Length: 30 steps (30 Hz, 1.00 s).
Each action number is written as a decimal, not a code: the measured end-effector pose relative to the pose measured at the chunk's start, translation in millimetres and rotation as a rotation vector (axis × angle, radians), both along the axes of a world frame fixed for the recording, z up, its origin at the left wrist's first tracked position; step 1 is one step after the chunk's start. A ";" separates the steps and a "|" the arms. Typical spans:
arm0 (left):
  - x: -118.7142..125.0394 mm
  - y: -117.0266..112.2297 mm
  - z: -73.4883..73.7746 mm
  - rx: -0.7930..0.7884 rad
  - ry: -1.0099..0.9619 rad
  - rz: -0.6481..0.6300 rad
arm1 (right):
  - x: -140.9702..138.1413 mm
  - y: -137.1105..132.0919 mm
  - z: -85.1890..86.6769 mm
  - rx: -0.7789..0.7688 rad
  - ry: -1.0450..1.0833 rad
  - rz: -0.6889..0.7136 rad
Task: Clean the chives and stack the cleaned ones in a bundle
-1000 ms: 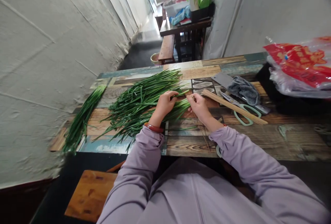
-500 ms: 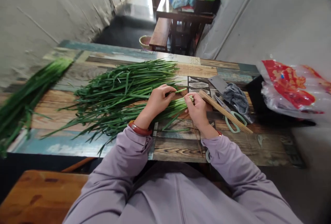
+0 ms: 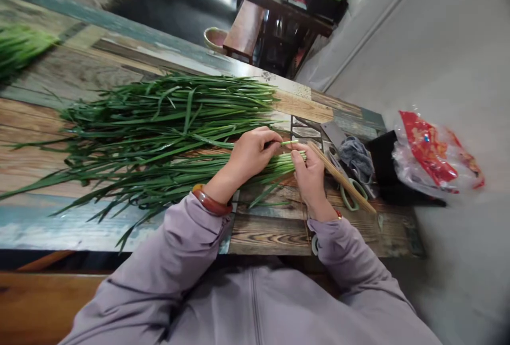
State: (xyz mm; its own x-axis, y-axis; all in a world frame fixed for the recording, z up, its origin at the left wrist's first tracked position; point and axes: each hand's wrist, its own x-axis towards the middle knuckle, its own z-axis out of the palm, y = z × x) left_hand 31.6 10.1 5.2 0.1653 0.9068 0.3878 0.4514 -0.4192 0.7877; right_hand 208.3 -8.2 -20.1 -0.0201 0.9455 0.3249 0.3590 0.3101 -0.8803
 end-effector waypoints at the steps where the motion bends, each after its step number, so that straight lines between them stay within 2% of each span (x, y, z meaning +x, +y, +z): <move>1: 0.7 -0.6 0.2 0.011 -0.004 0.000 | 0.3 0.1 0.0 0.007 0.002 0.003; 30: 4.2 -2.9 0.0 0.049 -0.099 0.008 | -3.4 -4.4 9.5 0.038 -0.020 0.064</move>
